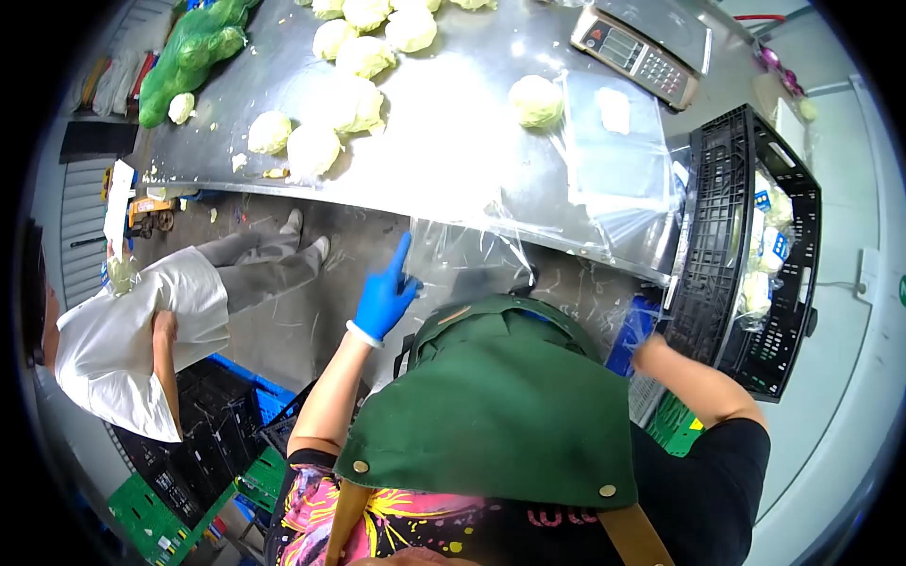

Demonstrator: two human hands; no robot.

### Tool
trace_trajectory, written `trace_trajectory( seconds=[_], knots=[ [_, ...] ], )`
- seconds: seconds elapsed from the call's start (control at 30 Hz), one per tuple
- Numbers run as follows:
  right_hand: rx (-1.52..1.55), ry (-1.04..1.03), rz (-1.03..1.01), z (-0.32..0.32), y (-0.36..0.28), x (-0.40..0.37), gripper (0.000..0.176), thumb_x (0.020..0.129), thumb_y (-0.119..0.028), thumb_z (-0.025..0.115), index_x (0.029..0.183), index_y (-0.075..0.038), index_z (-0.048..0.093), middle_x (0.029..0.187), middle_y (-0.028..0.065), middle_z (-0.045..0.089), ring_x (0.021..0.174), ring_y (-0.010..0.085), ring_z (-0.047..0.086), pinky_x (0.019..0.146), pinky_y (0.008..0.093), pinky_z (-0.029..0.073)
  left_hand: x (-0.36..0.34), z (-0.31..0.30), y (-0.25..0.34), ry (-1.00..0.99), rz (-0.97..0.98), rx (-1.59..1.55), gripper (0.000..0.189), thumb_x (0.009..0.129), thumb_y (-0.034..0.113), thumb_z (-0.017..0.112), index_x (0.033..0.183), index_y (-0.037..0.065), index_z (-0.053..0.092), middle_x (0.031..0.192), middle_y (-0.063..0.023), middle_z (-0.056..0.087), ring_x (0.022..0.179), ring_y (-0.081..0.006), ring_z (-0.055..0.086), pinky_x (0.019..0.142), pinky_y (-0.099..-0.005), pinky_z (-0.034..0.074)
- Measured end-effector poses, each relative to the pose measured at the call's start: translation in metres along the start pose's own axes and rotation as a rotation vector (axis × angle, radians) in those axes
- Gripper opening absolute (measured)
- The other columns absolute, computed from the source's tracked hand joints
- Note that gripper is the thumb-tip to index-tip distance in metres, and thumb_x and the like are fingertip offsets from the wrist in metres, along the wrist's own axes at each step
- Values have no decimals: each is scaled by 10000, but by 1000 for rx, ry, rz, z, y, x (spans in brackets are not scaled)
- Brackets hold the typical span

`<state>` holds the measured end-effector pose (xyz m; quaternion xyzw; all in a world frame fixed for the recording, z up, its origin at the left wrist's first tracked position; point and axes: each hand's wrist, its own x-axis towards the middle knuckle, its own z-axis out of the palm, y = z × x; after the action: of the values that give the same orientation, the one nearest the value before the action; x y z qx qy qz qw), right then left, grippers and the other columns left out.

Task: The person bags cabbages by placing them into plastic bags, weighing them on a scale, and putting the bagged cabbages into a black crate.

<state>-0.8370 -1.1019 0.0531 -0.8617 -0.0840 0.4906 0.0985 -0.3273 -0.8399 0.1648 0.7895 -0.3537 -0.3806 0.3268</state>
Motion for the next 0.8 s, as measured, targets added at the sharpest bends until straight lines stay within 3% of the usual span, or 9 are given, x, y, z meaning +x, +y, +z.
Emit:
trace_trajectory(
  seconds=[0.03, 0.1, 0.17, 0.23, 0.3, 0.43, 0.57, 0.7, 0.8],
  knots=[
    [42, -246, -126, 45, 3, 10, 211, 760, -116, 626, 937, -60, 726, 1108, 154, 683, 1094, 333, 615, 946, 448, 467, 0, -5, -4, -88, 36, 22, 736, 859, 8, 634, 1514, 157, 334, 657, -70, 628, 596, -96, 539, 622, -276, 493],
    [394, -225, 146, -163, -32, -19, 192, 750, -125, 632, 894, -45, 732, 990, 165, 701, 1018, 360, 642, 923, 479, 484, -4, -16, -6, -141, 39, -164, 717, 865, 39, 664, 1504, 149, 359, 719, -79, 653, 624, -97, 548, 653, -261, 491],
    [23, 745, 236, -194, -12, 15, 393, 769, -115, 620, 1146, -6, 624, 1235, 183, 591, 1195, 326, 533, 1008, 425, 427, 9, -24, -13, 244, 205, 93, 659, 865, 41, 633, 1477, 106, 396, 964, -123, 664, 854, -221, 610, 800, -327, 498],
    [79, 1075, 424, -268, -4, 38, 536, 799, -100, 577, 1324, -28, 499, 1366, 142, 495, 1262, 329, 463, 1071, 423, 374, 27, -26, -10, 448, 290, 221, 633, 865, 42, 617, 1463, 85, 415, 1086, -145, 670, 969, -284, 641, 873, -360, 501],
    [-7, 1162, 261, -298, 8, 72, 549, 811, -91, 576, 1353, -76, 494, 1416, 115, 470, 1290, 307, 445, 1094, 428, 351, 44, -20, 0, 203, 597, 868, 573, 841, 39, 595, 1403, 92, 495, 1282, -162, 594, 1203, -281, 548, 988, -425, 448],
    [-72, 1193, -243, -313, 35, 112, 440, 843, -101, 577, 1282, -92, 584, 1370, 128, 528, 1242, 305, 500, 1070, 422, 383, 65, -12, -27, -131, 675, 569, 508, 828, 100, 650, 1326, 178, 593, 1296, -119, 609, 1230, -338, 539, 1050, -431, 417],
    [1627, 849, -236, -321, 61, 147, 475, 1006, -431, 463, 1000, -14, 691, 938, 105, 717, 890, 222, 690, 704, 326, 543, 97, -27, -37, -110, 251, -243, 296, 951, 112, 485, 1150, 68, 700, 1061, -121, 711, 1000, -238, 666, 914, -369, 496],
    [2015, 728, 54, -348, 65, 166, 436, 997, -398, 493, 901, 1, 640, 826, 122, 699, 716, 200, 686, 518, 264, 475, 160, -23, -80, -206, -151, -572, 556, 1046, 410, 374, 1148, -72, 632, 1030, -151, 710, 911, -226, 673, 830, -347, 522],
    [1588, 1009, 512, -342, 77, 182, 377, 958, -379, 541, 980, -15, 638, 831, 131, 680, 799, 284, 671, 669, 381, 514, 193, 17, -171, -185, 113, -380, 612, 1028, 469, 386, 1130, -92, 610, 973, -177, 702, 812, -237, 684, 739, -329, 554]
  ],
)
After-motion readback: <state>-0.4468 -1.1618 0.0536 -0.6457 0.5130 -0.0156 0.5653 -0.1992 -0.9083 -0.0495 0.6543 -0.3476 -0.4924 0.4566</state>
